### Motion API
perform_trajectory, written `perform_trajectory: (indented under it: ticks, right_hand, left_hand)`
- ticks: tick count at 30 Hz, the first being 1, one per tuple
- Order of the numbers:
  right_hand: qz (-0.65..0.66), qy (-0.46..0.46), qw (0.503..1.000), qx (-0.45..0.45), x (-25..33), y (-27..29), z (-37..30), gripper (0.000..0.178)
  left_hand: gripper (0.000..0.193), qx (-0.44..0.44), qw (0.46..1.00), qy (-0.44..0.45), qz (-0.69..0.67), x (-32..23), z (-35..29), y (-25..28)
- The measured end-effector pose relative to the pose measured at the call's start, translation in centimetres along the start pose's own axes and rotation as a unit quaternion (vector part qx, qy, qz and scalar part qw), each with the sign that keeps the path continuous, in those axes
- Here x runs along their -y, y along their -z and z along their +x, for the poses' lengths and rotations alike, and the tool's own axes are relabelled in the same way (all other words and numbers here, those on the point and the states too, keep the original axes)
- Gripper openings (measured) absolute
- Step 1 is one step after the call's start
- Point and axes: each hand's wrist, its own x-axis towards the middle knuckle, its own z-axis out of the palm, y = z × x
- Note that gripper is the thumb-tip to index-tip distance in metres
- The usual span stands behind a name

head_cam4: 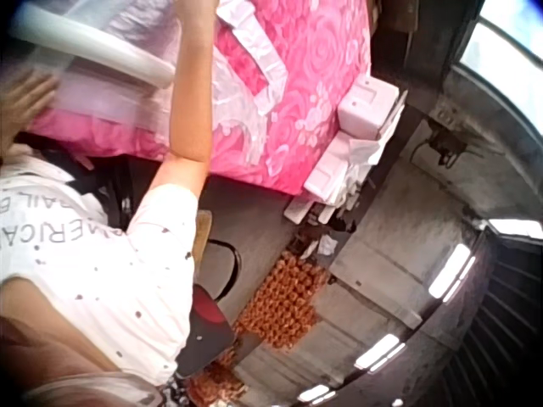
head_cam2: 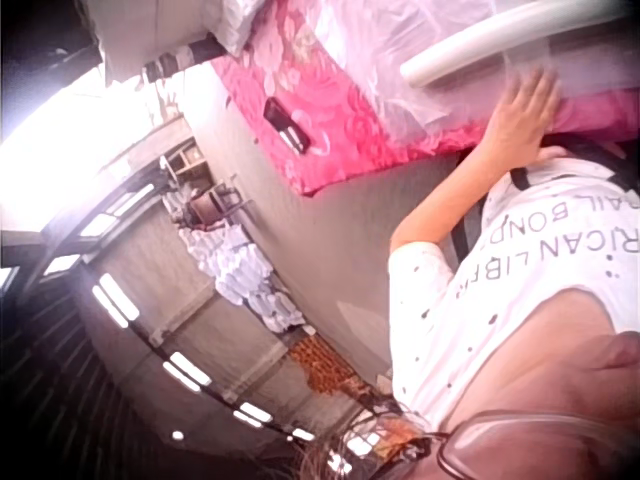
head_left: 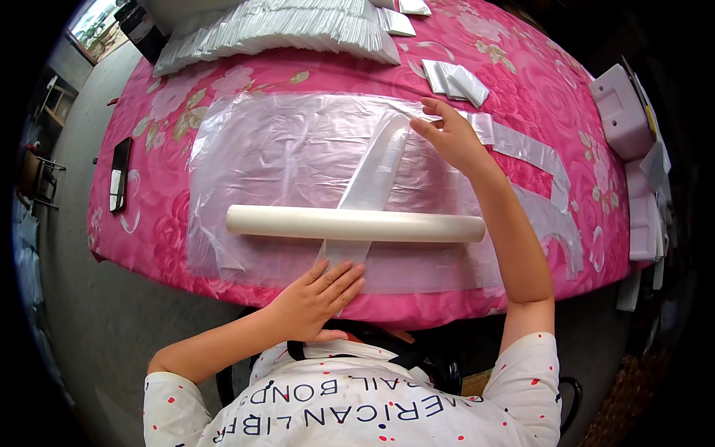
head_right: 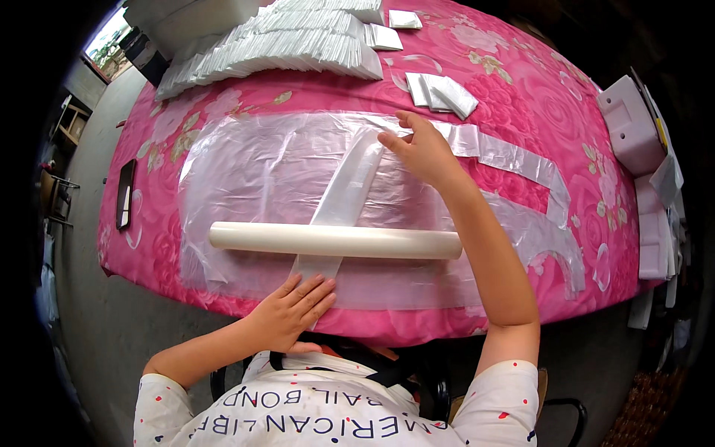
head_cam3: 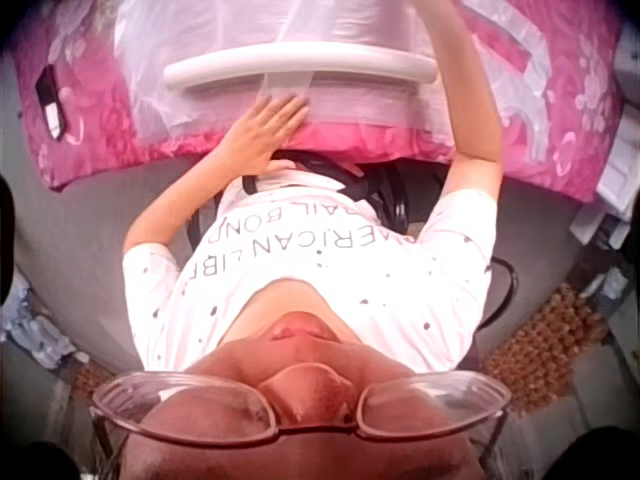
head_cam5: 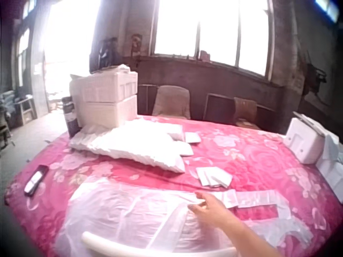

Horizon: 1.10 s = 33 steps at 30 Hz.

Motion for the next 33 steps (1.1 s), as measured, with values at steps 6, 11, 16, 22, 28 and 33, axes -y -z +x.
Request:
perform_trajectory:
  ticks: [6,11,16,22,28,33]
  right_hand:
    - [-0.185,0.254,0.945,0.086,3.7,-4.1,-12.3,0.044]
    - [-0.229,0.244,0.942,-0.005,2.8,-5.0,-14.2,0.043]
    - [-0.295,0.136,0.935,-0.145,-2.8,1.8,-11.3,0.041]
    - [-0.333,0.069,0.920,-0.194,-4.9,6.4,-12.1,0.040]
    - [-0.254,0.104,0.952,-0.136,-0.6,3.8,-14.1,0.042]
    - [-0.196,0.031,0.976,-0.087,-0.8,3.0,-15.1,0.041]
  left_hand:
    - [0.078,-0.053,0.996,0.048,0.051,-3.3,-0.1,-2.5]
    - [0.076,-0.058,0.993,0.059,0.078,-4.1,-0.4,-3.1]
    - [0.076,-0.059,0.997,0.034,0.045,-4.0,-0.1,-2.6]
    - [0.076,-0.200,0.975,0.077,-0.054,0.3,-3.1,1.4]
    - [0.076,-0.284,0.931,0.229,0.033,5.3,-7.9,4.8]
    - [0.083,-0.357,0.783,0.467,0.204,15.5,-15.1,6.3]
